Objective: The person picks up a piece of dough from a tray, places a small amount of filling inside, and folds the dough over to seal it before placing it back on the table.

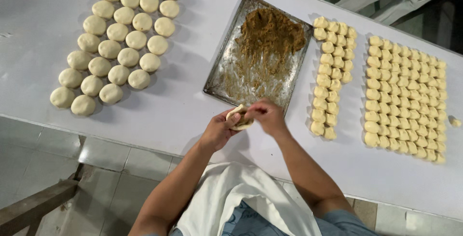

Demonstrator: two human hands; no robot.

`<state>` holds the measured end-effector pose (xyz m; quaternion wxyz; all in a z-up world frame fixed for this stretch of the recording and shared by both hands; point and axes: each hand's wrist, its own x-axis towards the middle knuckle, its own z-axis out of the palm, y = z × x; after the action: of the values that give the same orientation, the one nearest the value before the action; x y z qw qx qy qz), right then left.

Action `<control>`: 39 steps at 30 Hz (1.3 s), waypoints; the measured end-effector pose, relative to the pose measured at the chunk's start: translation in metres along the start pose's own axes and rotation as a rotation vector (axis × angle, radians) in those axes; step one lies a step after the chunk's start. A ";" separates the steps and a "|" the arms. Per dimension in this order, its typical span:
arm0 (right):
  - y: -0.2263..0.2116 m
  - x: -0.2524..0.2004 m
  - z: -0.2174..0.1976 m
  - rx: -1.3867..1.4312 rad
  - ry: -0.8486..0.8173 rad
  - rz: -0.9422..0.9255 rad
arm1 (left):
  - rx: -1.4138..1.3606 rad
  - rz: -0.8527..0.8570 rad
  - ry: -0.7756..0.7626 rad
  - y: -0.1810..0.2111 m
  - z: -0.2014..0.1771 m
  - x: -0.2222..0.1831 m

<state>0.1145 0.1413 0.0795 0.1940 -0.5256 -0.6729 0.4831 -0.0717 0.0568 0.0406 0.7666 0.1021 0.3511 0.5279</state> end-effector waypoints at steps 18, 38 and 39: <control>0.058 0.212 0.000 -1.088 0.083 -0.295 | -0.296 0.082 0.044 -0.055 -0.036 0.075; -0.043 -0.038 0.028 -0.070 0.053 -0.694 | -0.215 0.112 -0.286 0.013 -0.027 -0.047; -0.049 -0.045 0.029 -0.141 0.060 -0.681 | -0.227 0.107 -0.284 0.013 -0.028 -0.052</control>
<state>0.0836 0.0891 0.1187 0.3269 -0.2971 -0.8353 0.3274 -0.1095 0.0104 0.0490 0.7859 0.1070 0.1718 0.5843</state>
